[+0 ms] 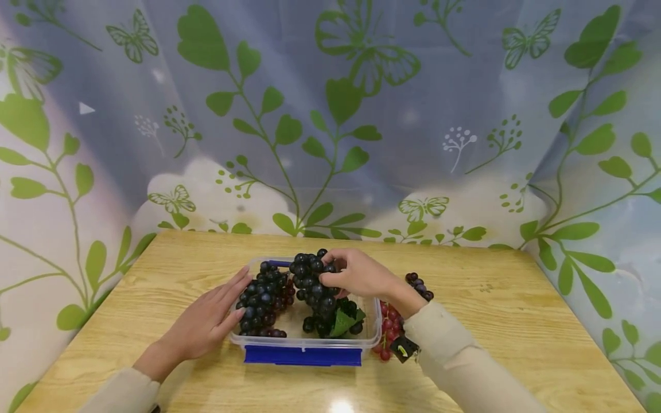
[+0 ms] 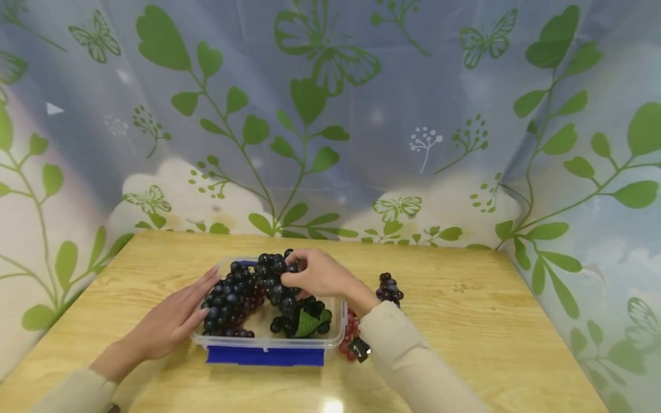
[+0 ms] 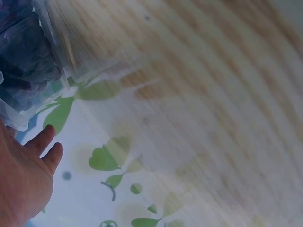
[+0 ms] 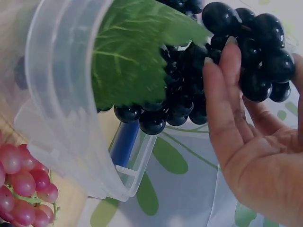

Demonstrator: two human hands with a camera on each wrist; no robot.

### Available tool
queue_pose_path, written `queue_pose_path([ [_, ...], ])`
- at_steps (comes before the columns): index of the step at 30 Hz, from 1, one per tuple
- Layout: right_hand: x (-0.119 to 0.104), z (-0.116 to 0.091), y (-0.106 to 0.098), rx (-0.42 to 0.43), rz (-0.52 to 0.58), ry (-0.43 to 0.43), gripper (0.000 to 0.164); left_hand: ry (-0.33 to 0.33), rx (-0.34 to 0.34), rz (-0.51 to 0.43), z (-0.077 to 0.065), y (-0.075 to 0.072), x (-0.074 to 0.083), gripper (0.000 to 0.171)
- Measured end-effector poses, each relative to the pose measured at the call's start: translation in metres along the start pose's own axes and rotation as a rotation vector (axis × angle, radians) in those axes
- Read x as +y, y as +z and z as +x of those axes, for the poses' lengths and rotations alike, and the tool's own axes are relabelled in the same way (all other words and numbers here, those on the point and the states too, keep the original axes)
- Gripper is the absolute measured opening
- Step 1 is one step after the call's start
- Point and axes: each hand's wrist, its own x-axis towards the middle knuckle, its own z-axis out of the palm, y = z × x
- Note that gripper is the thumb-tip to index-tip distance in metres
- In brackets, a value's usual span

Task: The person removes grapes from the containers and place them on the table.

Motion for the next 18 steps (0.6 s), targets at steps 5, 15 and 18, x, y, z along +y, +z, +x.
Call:
queue_pose_path([
  [5,-0.003,-0.004,-0.007,-0.014,0.19,0.035,0.036,0.003,0.003,-0.006,0.0,0.0,0.0,0.06],
  [15,-0.005,-0.01,-0.017,0.003,0.536,0.099,0.038,-0.006,-0.003,-0.013,0.001,0.0,-0.001,0.061],
  [18,-0.008,-0.013,-0.02,-0.002,0.567,0.091,0.037,-0.006,-0.009,-0.015,0.001,0.0,0.0,0.061],
])
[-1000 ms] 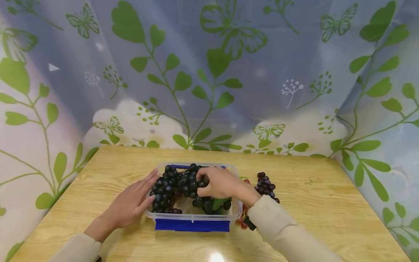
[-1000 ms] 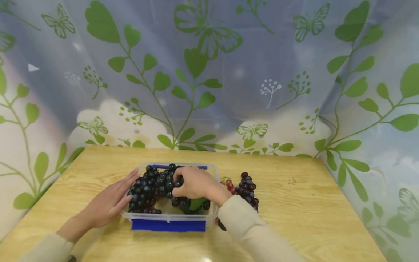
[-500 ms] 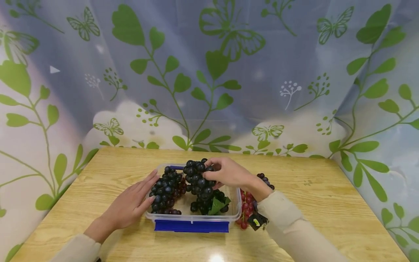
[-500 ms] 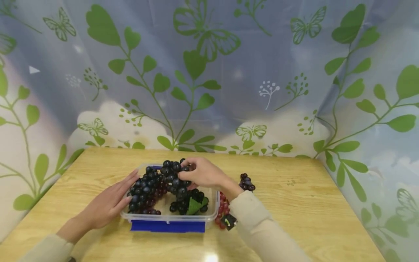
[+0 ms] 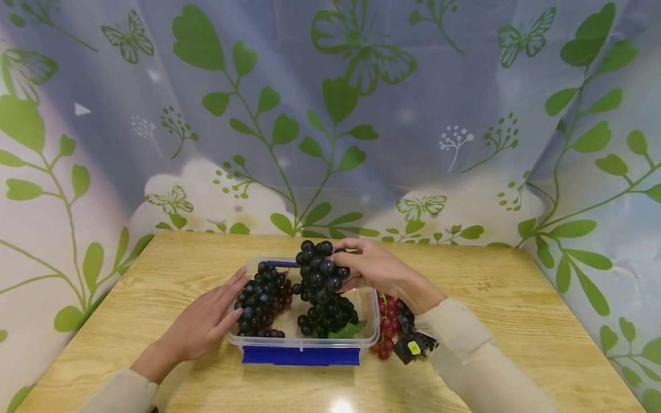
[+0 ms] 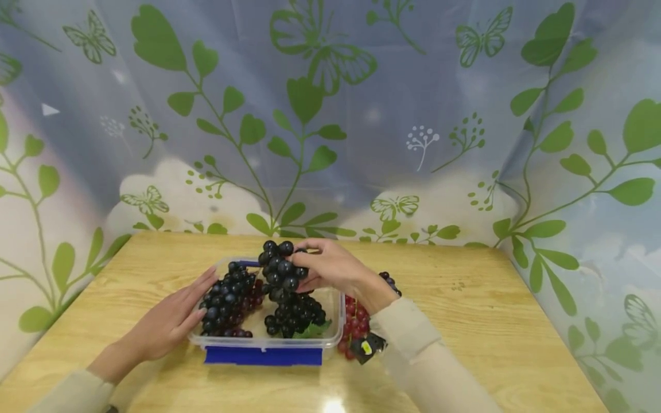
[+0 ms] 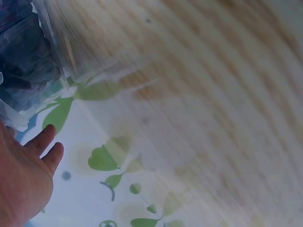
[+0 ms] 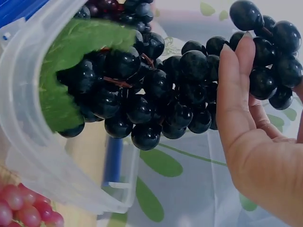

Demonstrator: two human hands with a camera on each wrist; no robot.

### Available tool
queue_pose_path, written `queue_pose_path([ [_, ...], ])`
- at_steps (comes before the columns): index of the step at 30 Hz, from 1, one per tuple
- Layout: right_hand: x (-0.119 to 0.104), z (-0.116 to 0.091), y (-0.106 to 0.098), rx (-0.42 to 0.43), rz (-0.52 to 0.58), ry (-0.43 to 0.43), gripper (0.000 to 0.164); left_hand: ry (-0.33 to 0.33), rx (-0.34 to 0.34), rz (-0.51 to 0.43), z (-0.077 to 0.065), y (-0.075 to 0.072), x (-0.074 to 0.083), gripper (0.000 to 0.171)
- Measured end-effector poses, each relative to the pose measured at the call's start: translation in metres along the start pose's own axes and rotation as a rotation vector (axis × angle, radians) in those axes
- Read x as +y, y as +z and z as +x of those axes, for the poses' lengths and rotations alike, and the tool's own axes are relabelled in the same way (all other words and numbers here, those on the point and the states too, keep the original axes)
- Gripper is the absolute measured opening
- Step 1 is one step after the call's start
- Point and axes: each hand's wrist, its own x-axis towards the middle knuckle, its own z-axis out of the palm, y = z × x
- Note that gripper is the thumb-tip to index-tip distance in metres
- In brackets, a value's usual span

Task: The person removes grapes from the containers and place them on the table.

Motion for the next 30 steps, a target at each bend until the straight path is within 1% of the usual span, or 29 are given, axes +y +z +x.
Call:
queue_pose_path([
  [9,-0.019,-0.006,-0.009,-0.055,0.095,-0.066,0.032,-0.005,0.011,0.003,0.0,0.001,0.0,0.061],
  [16,-0.042,-0.017,-0.02,-0.053,0.136,-0.119,0.03,-0.009,0.002,0.003,0.0,-0.001,0.001,0.062],
  [24,-0.062,-0.036,-0.043,-0.056,0.19,-0.19,0.027,-0.004,0.008,0.019,0.0,0.0,0.0,0.062],
  [30,-0.069,-0.044,-0.063,-0.029,0.225,-0.201,0.025,-0.005,0.0,0.015,-0.001,0.0,0.0,0.061],
])
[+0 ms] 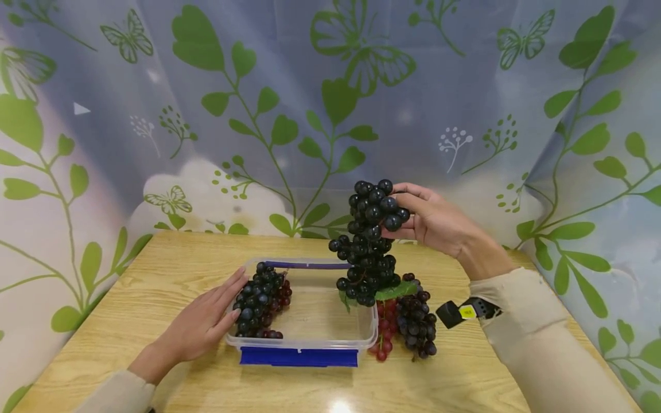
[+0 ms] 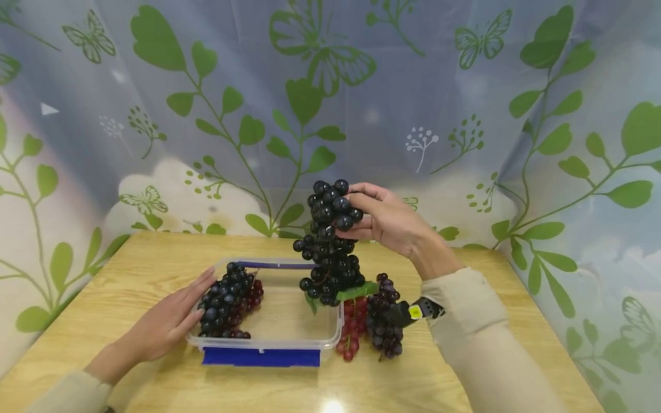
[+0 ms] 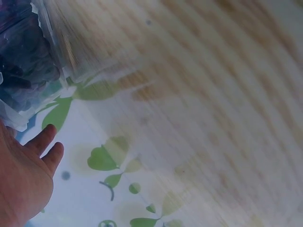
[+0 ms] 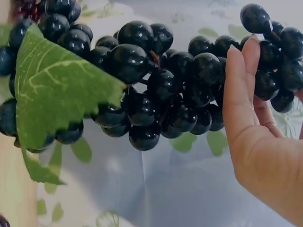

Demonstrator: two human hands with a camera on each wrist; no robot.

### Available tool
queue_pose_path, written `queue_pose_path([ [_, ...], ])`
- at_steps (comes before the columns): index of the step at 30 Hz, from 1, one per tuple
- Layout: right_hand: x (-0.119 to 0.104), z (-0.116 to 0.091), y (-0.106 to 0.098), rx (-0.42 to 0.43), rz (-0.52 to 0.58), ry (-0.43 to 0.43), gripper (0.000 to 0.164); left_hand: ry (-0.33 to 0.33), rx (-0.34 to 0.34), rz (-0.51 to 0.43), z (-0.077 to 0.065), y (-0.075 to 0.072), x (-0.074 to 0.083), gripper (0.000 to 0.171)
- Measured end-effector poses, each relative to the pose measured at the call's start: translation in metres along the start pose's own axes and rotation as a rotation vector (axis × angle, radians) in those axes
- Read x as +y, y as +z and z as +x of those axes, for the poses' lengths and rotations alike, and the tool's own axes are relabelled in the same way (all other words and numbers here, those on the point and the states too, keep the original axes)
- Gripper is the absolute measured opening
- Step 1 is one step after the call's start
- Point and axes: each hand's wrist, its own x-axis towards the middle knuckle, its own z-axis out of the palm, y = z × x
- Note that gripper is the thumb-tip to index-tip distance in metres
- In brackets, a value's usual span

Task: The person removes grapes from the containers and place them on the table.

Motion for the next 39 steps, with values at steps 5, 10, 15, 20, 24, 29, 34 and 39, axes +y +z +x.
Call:
queue_pose_path([
  [5,-0.006,-0.006,-0.021,0.058,0.01,0.006,0.036,-0.001,0.003,-0.001,-0.001,0.0,0.001,0.062],
  [10,-0.008,-0.011,-0.046,0.123,-0.007,0.012,0.05,-0.002,0.006,-0.005,-0.001,0.001,0.0,0.061],
  [15,-0.005,-0.011,-0.07,0.212,-0.017,0.022,0.067,-0.002,0.007,-0.006,-0.001,0.001,-0.001,0.062],
  [20,-0.003,-0.008,-0.085,0.277,-0.004,0.015,0.075,0.0,0.013,-0.009,-0.001,0.0,0.0,0.061],
  [24,-0.004,-0.007,-0.093,0.304,0.013,-0.005,0.073,0.006,0.015,-0.004,-0.001,0.0,0.0,0.061],
  [29,-0.003,-0.005,-0.105,0.326,0.02,-0.016,0.073,0.007,0.018,-0.009,-0.001,0.002,-0.001,0.06],
  [34,0.001,-0.009,-0.12,0.347,0.018,-0.01,0.065,0.011,0.019,-0.009,0.0,0.005,-0.002,0.06],
  [39,0.009,-0.014,-0.137,0.358,-0.025,0.017,0.066,0.004,0.016,-0.015,-0.001,0.003,-0.002,0.06],
])
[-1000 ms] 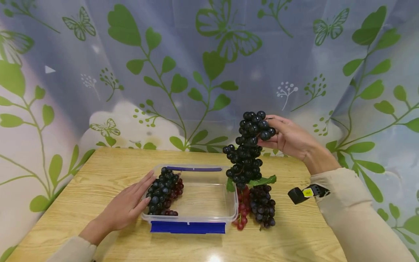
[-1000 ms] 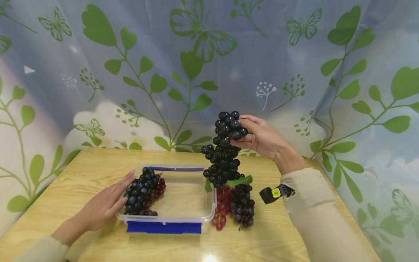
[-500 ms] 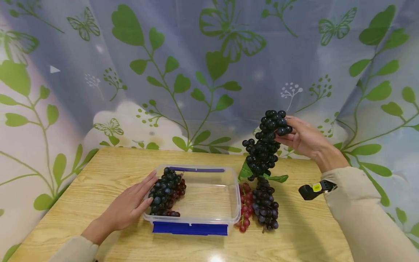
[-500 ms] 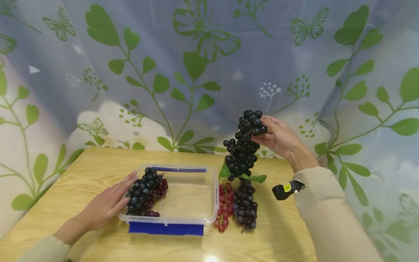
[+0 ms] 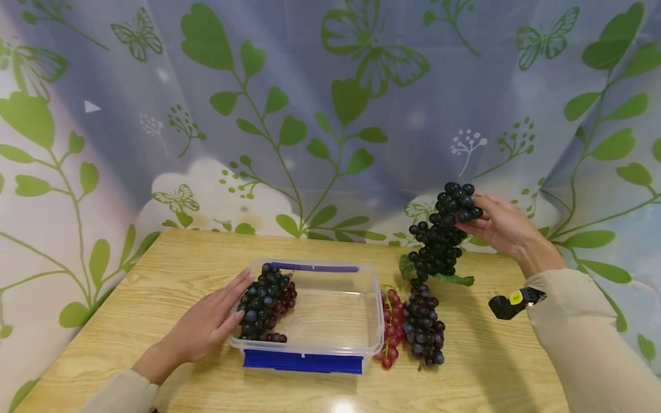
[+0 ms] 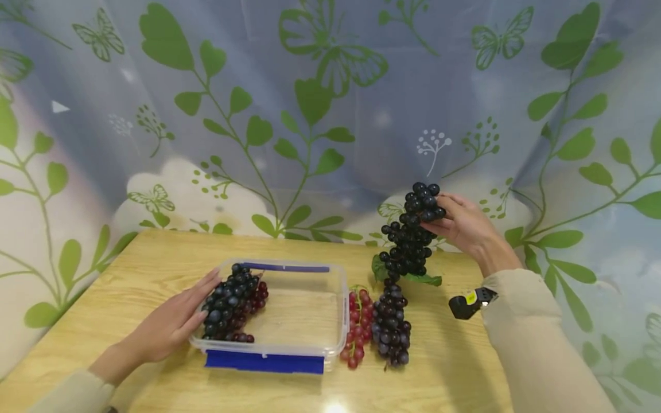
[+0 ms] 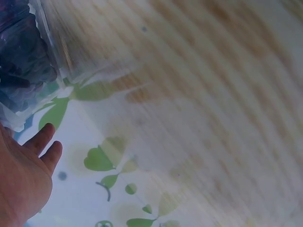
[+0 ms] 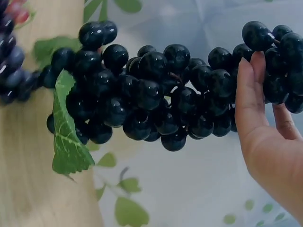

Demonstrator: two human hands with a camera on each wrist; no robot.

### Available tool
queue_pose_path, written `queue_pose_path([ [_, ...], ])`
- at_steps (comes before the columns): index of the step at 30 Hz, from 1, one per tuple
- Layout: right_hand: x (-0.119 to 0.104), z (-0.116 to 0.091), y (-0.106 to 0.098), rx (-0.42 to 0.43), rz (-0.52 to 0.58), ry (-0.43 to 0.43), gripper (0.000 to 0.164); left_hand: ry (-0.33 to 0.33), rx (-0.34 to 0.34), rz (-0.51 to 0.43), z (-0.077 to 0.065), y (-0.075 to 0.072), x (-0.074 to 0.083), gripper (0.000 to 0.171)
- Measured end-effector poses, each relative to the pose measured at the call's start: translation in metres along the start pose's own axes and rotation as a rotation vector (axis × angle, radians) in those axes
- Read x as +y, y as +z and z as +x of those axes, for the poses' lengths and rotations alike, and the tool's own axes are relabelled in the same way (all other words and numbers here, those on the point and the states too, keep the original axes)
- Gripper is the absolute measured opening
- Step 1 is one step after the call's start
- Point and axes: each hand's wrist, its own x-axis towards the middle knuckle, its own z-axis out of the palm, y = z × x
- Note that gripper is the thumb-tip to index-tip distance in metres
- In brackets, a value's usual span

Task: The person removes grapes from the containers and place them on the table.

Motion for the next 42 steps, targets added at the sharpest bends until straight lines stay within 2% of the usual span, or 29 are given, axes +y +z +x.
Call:
queue_pose_path([
  [3,0.008,-0.003,-0.009,-0.01,-0.031,0.007,0.068,-0.003,-0.001,0.0,0.0,-0.001,0.001,0.06],
  [8,0.024,-0.012,-0.019,-0.018,-0.097,0.006,0.049,-0.002,0.003,-0.003,0.001,-0.001,0.001,0.06],
  [14,0.035,-0.028,-0.029,-0.033,-0.157,0.017,0.038,-0.011,0.003,-0.009,-0.001,0.0,0.0,0.06],
  [17,0.036,-0.037,-0.033,-0.048,-0.188,0.027,0.038,-0.015,0.005,-0.015,-0.001,0.001,0.0,0.06],
  [20,0.038,-0.047,-0.035,-0.044,-0.244,0.042,0.047,-0.021,0.009,-0.024,-0.002,0.002,0.0,0.06],
  [23,0.04,-0.057,-0.036,-0.024,-0.338,0.051,0.055,-0.02,0.009,-0.029,-0.002,0.002,0.001,0.059],
  [29,0.046,-0.076,-0.035,0.01,-0.725,-0.002,0.058,-0.015,0.012,-0.022,0.0,0.002,0.0,0.059],
  [31,0.047,-0.08,-0.035,-0.004,-0.802,-0.023,0.055,-0.015,0.01,-0.026,0.0,0.001,0.0,0.059],
  [38,0.057,-0.097,-0.034,-0.064,-0.947,-0.074,0.042,-0.018,0.003,-0.031,0.0,0.0,0.001,0.061],
  [40,0.061,-0.101,-0.034,-0.09,-0.964,-0.094,0.037,-0.016,0.004,-0.031,0.0,0.001,0.001,0.06],
  [42,0.066,-0.105,-0.035,-0.155,-0.942,-0.111,0.032,-0.013,0.005,-0.033,0.0,0.001,0.0,0.059],
])
